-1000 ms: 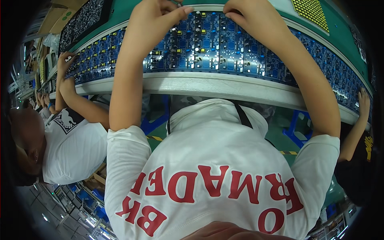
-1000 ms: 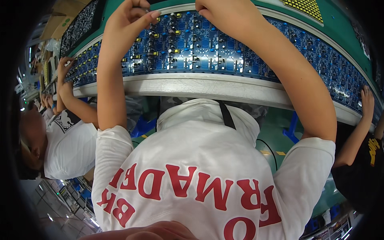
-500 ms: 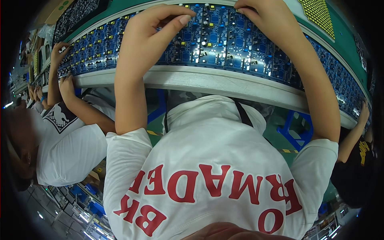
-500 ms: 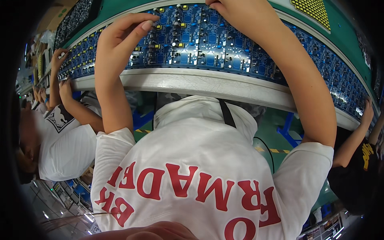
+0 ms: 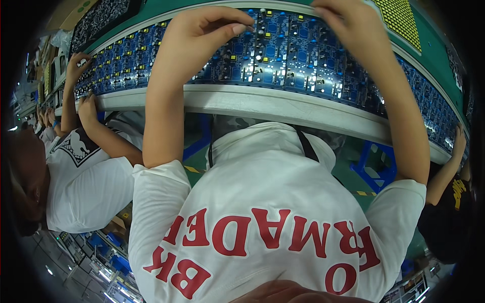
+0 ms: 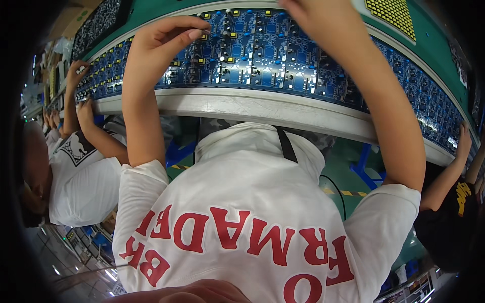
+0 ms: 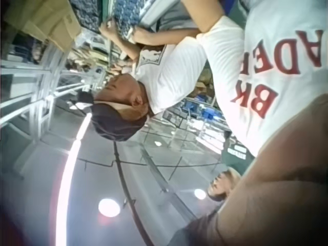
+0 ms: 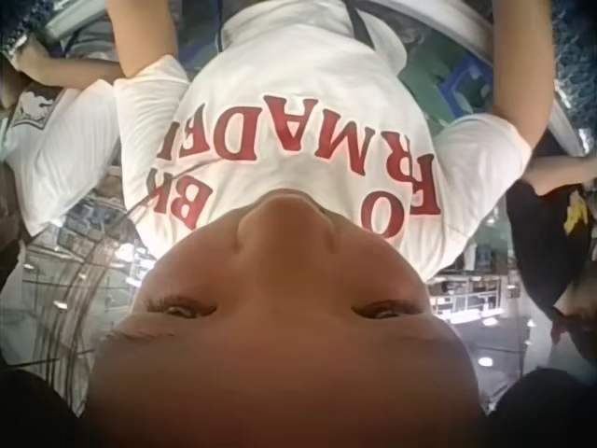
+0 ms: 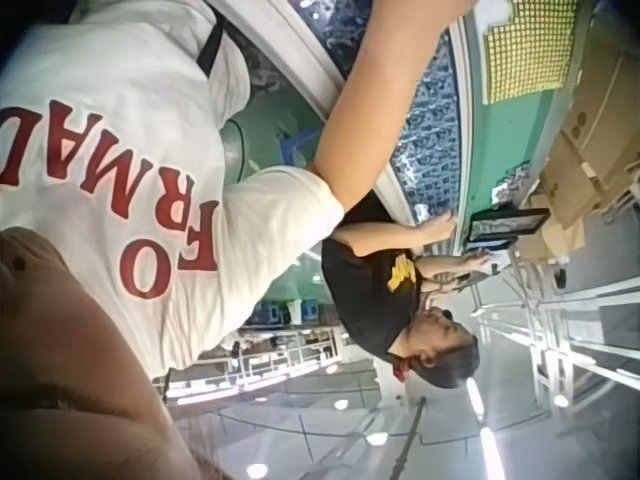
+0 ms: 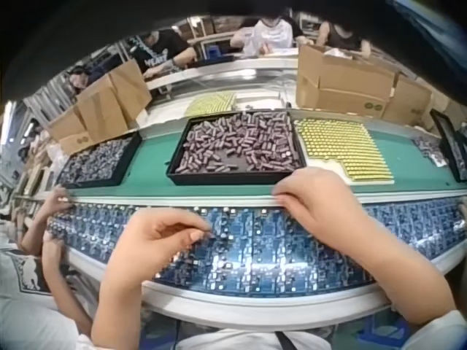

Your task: Placing small electronic components onto a printed circuit board on an assembly line.

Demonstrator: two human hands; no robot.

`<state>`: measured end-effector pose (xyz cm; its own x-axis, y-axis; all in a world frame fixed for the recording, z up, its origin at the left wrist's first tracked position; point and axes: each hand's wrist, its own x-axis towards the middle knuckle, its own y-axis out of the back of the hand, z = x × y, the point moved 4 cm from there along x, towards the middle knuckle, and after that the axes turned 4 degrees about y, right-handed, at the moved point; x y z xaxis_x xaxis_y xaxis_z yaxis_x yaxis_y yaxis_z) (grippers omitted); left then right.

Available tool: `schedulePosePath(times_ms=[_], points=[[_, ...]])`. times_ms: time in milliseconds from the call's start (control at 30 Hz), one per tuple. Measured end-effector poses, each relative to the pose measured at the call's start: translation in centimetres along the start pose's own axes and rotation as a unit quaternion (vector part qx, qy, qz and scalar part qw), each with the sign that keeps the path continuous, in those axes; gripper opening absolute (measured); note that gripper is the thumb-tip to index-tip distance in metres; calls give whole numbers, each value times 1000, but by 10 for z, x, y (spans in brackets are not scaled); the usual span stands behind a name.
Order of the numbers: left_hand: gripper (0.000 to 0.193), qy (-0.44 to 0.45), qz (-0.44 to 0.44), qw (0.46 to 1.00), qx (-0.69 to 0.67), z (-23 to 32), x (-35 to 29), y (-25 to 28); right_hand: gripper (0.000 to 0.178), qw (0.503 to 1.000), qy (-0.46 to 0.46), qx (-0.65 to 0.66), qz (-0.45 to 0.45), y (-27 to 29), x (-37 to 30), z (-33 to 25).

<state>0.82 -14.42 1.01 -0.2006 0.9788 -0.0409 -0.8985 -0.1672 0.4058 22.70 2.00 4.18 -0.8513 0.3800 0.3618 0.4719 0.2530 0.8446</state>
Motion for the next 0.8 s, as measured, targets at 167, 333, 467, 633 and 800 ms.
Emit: schedulePosePath(times_ms=[167,333,467,633,800], points=[[21,14,-16,999,28,6,18,-5,17,984,-120,-88,94,35,-10,46],[23,22,-44,986,156,30,42,-28,19,980,-58,-165,93,32,-18,81],[26,-19,-21,976,215,23,59,-38,13,975,-25,-201,89,33,-19,95],[17,-103,33,945,308,48,73,-62,11,970,-45,-218,96,31,-19,95],[15,-164,41,928,332,46,77,-71,12,971,-25,-207,114,32,-23,95]])
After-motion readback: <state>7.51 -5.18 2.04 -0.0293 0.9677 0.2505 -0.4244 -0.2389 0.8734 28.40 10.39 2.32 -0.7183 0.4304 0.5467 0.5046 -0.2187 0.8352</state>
